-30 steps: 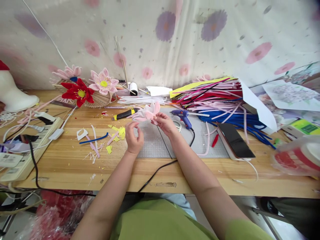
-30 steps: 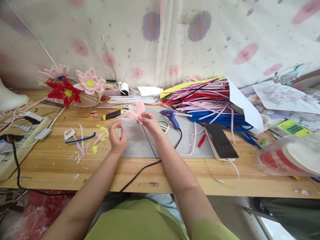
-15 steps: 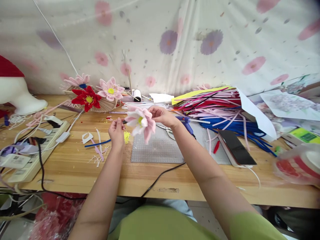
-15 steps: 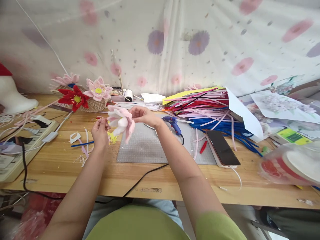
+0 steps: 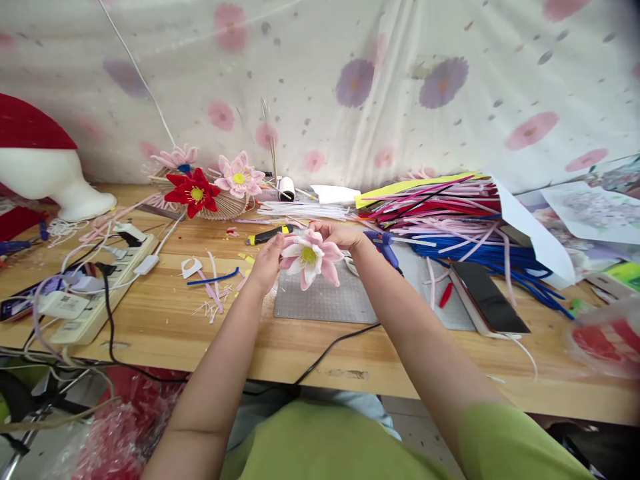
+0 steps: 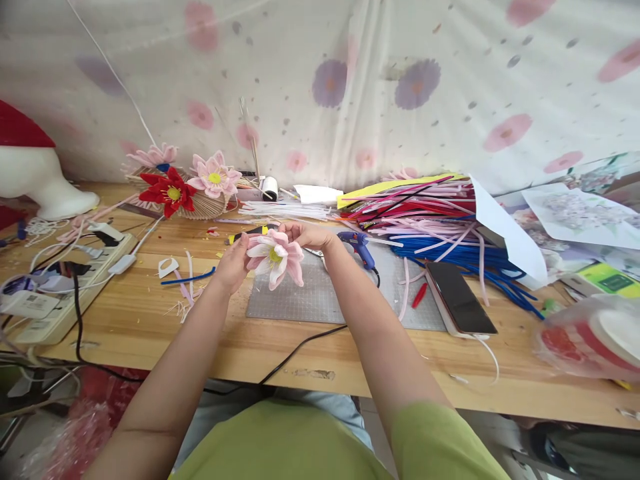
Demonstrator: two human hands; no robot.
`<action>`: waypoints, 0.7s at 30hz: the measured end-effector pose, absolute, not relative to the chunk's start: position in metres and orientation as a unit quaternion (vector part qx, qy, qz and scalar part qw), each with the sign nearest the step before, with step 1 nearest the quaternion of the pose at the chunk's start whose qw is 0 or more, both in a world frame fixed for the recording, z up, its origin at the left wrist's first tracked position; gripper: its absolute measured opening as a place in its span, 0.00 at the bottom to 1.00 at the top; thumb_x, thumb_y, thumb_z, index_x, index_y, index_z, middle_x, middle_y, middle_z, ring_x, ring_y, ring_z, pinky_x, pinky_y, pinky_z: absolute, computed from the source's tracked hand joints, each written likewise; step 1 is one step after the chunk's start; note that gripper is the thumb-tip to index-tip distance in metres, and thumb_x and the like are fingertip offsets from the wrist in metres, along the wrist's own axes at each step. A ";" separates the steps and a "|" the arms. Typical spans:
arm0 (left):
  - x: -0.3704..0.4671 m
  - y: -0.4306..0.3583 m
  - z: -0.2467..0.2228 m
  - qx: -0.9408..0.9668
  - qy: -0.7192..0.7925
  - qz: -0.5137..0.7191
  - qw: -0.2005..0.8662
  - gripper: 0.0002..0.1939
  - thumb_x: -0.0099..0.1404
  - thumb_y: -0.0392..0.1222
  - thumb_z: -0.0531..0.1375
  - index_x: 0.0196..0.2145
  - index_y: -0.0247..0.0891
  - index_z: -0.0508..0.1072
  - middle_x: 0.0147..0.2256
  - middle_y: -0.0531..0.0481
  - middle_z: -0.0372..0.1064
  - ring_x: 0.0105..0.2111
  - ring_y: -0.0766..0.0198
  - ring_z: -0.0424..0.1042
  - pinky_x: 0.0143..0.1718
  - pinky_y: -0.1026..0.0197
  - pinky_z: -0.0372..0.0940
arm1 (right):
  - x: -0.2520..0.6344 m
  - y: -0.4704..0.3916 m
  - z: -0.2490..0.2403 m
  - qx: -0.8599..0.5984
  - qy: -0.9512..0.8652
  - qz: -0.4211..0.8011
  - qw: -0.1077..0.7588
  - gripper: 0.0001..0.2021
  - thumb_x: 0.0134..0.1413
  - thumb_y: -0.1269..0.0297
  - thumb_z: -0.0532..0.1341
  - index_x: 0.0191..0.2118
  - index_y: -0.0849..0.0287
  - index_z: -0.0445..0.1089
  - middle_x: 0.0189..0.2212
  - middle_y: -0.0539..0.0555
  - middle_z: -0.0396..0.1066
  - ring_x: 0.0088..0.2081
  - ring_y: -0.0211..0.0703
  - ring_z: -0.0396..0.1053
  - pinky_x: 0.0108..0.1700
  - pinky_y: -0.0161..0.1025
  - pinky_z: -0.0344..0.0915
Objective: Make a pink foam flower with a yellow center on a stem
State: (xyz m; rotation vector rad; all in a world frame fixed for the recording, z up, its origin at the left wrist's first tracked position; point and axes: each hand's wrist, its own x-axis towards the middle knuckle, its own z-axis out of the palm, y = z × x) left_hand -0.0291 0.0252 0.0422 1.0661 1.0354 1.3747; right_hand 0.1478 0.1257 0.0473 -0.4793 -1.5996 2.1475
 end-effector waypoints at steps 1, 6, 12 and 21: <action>-0.027 0.026 0.042 0.436 0.436 0.573 0.539 0.28 0.51 0.65 0.58 0.37 0.37 0.73 0.34 0.45 0.74 0.35 0.57 0.73 0.34 0.56 0.66 | 0.149 0.126 0.047 -0.180 -0.573 0.772 0.208 0.19 0.21 0.76 0.70 0.27 0.63 0.64 0.23 0.47 0.71 0.24 0.35 0.67 0.26 0.29 0.63; -0.022 0.032 0.038 0.402 0.420 0.545 0.605 0.29 0.52 0.65 0.57 0.37 0.36 0.74 0.33 0.45 0.74 0.35 0.56 0.73 0.34 0.57 0.66 | 0.153 0.127 0.040 -0.173 -0.578 0.777 0.179 0.21 0.21 0.72 0.72 0.27 0.61 0.63 0.22 0.46 0.70 0.22 0.33 0.65 0.23 0.28 0.61; -0.021 0.039 0.035 0.351 0.340 0.493 0.720 0.31 0.55 0.66 0.54 0.37 0.32 0.74 0.33 0.43 0.74 0.35 0.57 0.73 0.36 0.59 0.65 | 0.154 0.132 0.030 -0.099 -0.587 0.786 0.171 0.23 0.26 0.69 0.72 0.31 0.62 0.60 0.25 0.45 0.70 0.25 0.30 0.65 0.26 0.26 0.61; -0.030 0.031 0.041 0.324 0.355 0.545 0.687 0.27 0.56 0.64 0.53 0.34 0.35 0.74 0.31 0.47 0.74 0.35 0.58 0.73 0.33 0.62 0.64 | 0.153 0.135 0.038 -0.091 -0.633 0.749 0.173 0.22 0.31 0.70 0.71 0.29 0.62 0.57 0.24 0.43 0.65 0.25 0.27 0.61 0.25 0.25 0.58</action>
